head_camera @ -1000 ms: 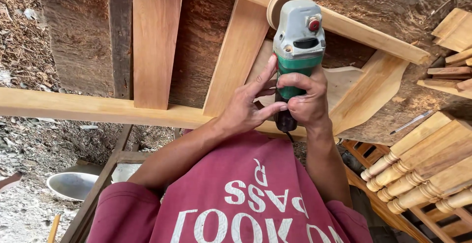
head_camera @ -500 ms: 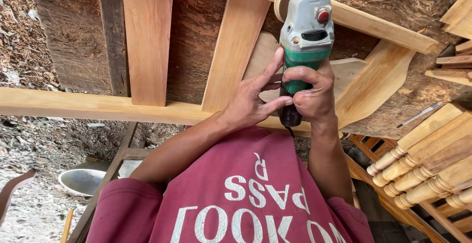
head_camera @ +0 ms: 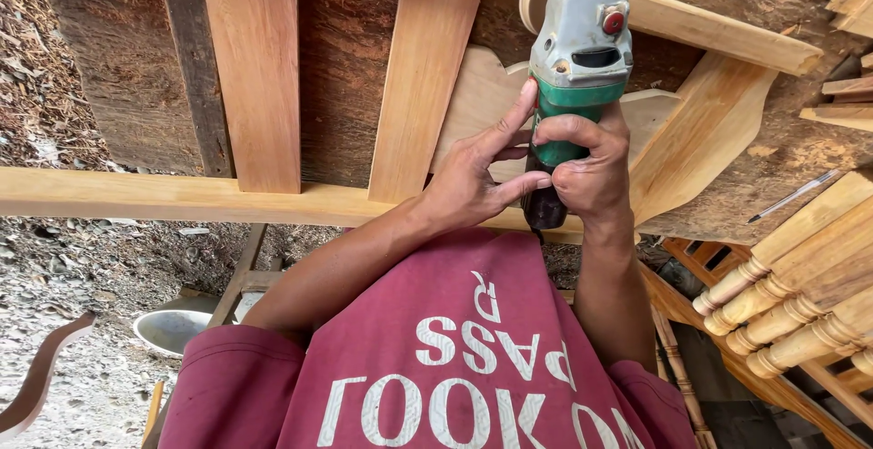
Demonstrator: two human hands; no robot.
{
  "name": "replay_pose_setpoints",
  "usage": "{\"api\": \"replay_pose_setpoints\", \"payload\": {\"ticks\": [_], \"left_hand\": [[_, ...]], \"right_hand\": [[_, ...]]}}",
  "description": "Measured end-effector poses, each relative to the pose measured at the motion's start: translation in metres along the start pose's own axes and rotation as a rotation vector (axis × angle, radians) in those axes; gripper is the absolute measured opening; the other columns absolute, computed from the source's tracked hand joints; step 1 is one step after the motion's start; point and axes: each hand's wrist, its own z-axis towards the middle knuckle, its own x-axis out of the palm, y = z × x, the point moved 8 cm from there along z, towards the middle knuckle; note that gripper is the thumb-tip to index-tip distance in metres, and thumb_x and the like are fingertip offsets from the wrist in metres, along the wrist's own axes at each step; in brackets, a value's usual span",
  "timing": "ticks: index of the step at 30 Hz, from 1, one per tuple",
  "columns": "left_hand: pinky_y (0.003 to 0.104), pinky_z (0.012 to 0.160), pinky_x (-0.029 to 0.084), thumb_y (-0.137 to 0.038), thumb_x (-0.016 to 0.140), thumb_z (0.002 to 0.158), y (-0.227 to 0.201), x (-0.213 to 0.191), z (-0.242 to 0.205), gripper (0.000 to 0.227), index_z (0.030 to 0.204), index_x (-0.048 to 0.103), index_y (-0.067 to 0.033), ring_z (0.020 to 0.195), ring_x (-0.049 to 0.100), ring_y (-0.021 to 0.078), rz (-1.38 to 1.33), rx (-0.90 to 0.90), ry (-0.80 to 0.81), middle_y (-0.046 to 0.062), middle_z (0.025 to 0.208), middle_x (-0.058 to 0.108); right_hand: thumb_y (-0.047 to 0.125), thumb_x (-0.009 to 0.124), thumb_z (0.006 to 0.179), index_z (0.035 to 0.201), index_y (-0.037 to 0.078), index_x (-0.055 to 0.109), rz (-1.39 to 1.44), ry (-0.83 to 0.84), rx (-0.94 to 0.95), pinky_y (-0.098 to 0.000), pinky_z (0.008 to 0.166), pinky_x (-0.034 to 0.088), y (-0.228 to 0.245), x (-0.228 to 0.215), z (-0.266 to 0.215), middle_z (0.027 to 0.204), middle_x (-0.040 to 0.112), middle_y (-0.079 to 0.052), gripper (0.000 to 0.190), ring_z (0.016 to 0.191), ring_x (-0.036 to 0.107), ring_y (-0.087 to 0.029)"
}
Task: The person uses a handheld angle grinder with a sanding disc to smooth the edges and surfaces of a wooden plank. They hold the wood with one hand and guide the tool along the length of the plank, then move to sand the edges of a wooden chair frame.
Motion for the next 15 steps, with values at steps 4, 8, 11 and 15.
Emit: {"api": "replay_pose_setpoints", "payload": {"ticks": [4,8,11,15], "left_hand": [[0.041,0.102,0.062,-0.013,0.087,0.092,0.005,0.007,0.002,0.093,0.165,0.029,-0.0164,0.128,0.069,0.0307,0.008,-0.006,0.016,0.016,0.158,0.051],[0.041,0.103,0.062,-0.014,0.087,0.093,0.000,0.012,0.006,0.093,0.165,0.030,-0.0173,0.127,0.069,0.0311,0.014,-0.011,0.022,0.016,0.158,0.052],[0.040,0.103,0.062,-0.014,0.087,0.093,0.001,0.016,0.006,0.093,0.166,0.029,-0.0184,0.127,0.069,0.0300,0.016,-0.025,0.029,0.015,0.158,0.053],[0.041,0.103,0.062,-0.014,0.087,0.093,0.002,0.023,0.009,0.093,0.166,0.029,-0.0194,0.128,0.069,0.0310,0.026,-0.029,0.050,0.015,0.158,0.053]], "right_hand": [[-0.026,0.050,0.049,0.083,0.003,0.073,0.007,-0.015,0.010,-0.0445,0.090,0.051,-0.012,-0.009,-0.010,0.110,0.058,-0.021,0.050,0.094,0.063,-0.033],[-0.026,0.050,0.051,0.083,0.003,0.074,0.017,-0.029,0.016,-0.0447,0.090,0.051,-0.018,-0.016,-0.016,0.109,0.058,-0.020,0.050,0.096,0.064,-0.034],[-0.025,0.050,0.049,0.084,0.003,0.073,0.011,-0.030,0.012,-0.0458,0.091,0.051,-0.017,-0.019,-0.017,0.108,0.058,-0.021,0.050,0.098,0.064,-0.035],[-0.027,0.053,0.055,0.083,0.002,0.072,0.014,-0.051,-0.023,-0.0456,0.091,0.052,-0.012,-0.025,-0.017,0.106,0.059,-0.021,0.045,0.097,0.066,-0.035]]}}
